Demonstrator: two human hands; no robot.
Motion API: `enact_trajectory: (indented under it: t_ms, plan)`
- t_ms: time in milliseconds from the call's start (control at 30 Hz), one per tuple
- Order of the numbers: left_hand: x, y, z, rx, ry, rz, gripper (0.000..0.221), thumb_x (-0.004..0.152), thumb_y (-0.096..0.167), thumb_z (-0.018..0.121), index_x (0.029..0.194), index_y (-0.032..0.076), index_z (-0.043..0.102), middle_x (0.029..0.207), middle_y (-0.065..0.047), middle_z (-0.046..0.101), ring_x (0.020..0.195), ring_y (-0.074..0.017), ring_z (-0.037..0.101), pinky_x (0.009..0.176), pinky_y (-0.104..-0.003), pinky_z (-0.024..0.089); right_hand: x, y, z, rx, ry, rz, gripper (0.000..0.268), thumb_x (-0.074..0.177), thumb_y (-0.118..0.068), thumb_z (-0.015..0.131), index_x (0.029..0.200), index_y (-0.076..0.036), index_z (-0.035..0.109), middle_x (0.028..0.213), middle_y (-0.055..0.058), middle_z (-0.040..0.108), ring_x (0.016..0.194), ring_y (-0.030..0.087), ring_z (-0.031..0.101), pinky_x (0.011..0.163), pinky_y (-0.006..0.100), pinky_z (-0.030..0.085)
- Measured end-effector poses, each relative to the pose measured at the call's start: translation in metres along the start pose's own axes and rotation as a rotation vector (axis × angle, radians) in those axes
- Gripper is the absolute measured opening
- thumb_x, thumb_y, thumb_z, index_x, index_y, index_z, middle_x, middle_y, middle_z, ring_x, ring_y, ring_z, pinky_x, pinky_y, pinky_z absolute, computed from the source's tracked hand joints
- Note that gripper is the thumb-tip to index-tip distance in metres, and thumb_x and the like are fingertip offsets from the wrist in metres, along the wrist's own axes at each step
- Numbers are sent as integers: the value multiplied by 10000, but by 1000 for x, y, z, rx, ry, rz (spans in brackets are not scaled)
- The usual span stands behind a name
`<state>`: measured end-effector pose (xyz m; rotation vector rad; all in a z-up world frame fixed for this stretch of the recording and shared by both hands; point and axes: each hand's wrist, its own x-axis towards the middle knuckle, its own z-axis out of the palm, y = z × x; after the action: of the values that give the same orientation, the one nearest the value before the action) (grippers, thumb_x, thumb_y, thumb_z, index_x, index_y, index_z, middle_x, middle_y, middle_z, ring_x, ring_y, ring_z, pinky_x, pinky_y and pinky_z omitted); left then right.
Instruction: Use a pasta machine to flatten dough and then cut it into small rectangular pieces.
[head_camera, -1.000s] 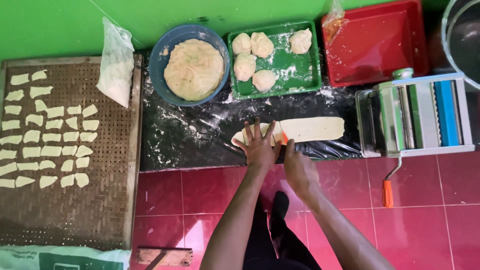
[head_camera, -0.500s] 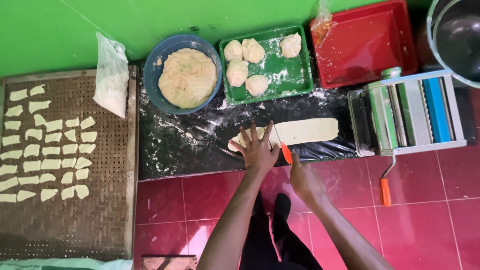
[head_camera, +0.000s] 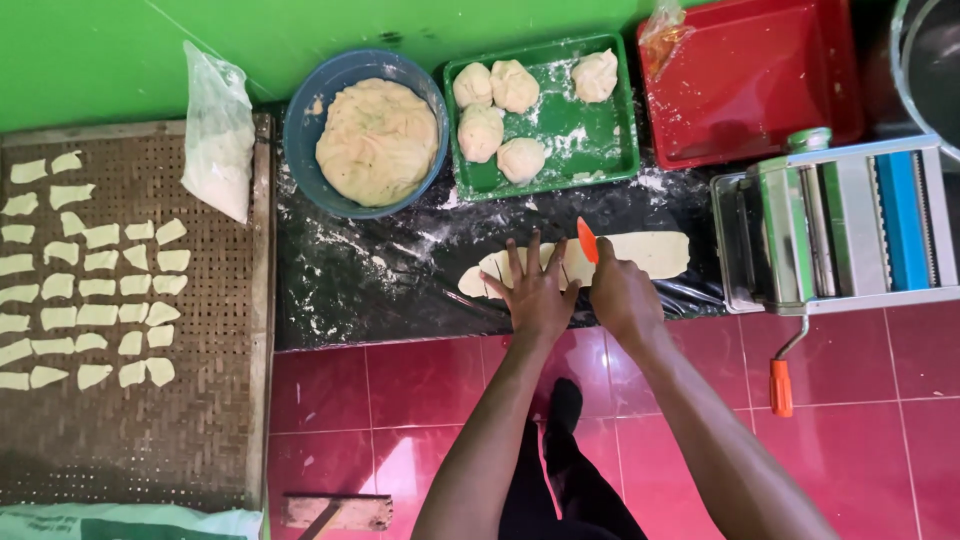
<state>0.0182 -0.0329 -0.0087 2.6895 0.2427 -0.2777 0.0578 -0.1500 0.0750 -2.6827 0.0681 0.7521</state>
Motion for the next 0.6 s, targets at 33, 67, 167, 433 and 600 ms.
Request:
enact_trajectory:
  t_ms: [33,67,167,433,600]
  plan:
    - [0,0,-1,0,-1,-2,741,872,458,725,1540,357,422,1683,-48,212,1568,-402,35,1066,-872,-65,2,-2,0,-1,-2,-1,580,915,-66,541,1477,-93,399,1048,347,693,1015,536,667,859,609,517]
    - [0,0,-2,-8,1,-1,744,865,461,728,1536,351,426,1679,-44,208,1567,-396,35,1063,-875,-66,3,-3,-1,-14,-23,4,579,913,-58,550,1473,-94,405,1067,344,691,1033,525,669,873,601,521]
    - [0,0,-5,-15,-12,-5,752,852,460,736,1528,340,432,1675,-43,202,1565,-391,34,1056,-881,-64,6,-5,1,-49,-45,2,584,912,-62,575,1471,-84,406,1091,338,691,1051,510,674,892,587,527]
    - [2,2,-9,-11,-34,-8,770,827,454,763,1519,335,447,1663,-49,221,1562,-414,33,1040,-898,-48,10,-6,3,-84,-44,4,644,900,-90,627,1489,-70,369,1094,323,690,1044,492,686,878,567,548]
    - [2,3,-13,7,-68,-14,792,820,454,761,1525,341,420,1659,-49,211,1553,-414,28,1027,-902,-38,0,-18,-5,-130,-76,6,682,904,-128,646,1496,-54,316,1061,304,706,1022,472,701,852,552,564]
